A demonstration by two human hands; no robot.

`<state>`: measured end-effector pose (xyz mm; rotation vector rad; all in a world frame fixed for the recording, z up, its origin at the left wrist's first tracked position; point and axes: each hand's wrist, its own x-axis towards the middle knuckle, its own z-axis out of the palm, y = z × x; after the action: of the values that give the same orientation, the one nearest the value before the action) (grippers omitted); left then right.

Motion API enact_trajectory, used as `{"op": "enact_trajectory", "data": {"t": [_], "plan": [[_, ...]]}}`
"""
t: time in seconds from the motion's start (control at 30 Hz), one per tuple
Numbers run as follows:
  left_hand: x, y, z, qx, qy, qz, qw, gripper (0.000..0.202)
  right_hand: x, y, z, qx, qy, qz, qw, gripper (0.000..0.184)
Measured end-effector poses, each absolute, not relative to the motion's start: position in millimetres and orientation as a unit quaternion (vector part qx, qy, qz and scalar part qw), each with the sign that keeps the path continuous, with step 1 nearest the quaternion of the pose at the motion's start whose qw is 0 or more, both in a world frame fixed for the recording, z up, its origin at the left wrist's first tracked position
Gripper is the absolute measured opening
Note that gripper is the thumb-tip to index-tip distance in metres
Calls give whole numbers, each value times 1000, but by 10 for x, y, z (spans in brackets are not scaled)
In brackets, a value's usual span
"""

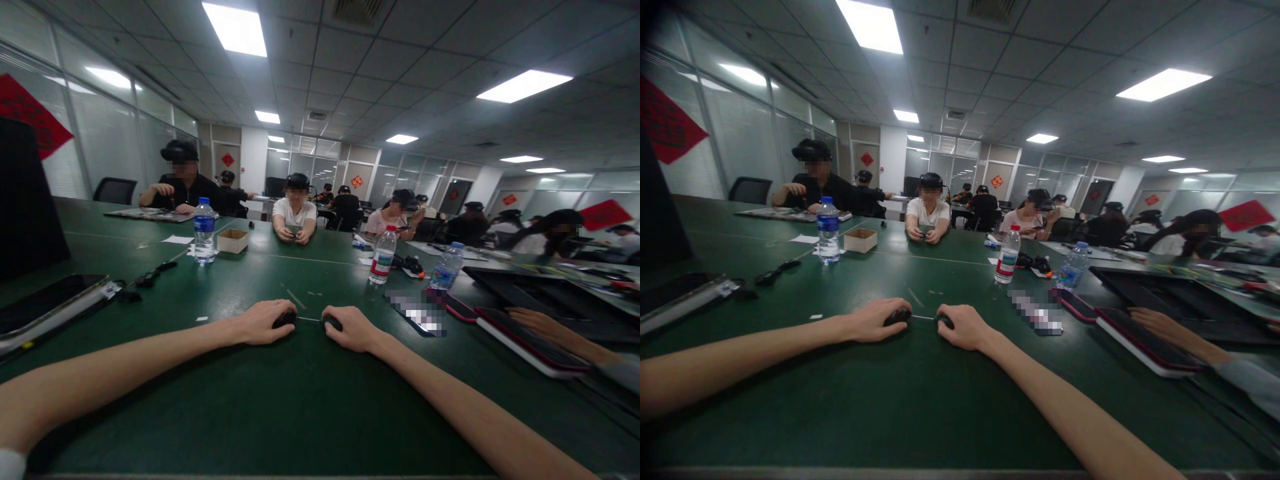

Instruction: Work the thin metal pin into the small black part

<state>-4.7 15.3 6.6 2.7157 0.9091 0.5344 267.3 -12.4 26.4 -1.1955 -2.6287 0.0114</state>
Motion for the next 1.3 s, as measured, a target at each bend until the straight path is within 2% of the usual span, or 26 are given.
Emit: {"op": "enact_trajectory", "data": {"t": [0.63, 0.83, 1.3], "plan": [[-61, 167, 37, 923, 304, 196, 129, 38, 2690, -103, 243, -418, -898, 29, 137, 21], [-65, 179, 28, 926, 298, 194, 126, 38, 2699, -78, 218, -418, -898, 5, 140, 20], [-56, 156, 58, 929, 289, 196, 123, 36, 2679, -127, 260, -407, -904, 14, 133, 24]]}}
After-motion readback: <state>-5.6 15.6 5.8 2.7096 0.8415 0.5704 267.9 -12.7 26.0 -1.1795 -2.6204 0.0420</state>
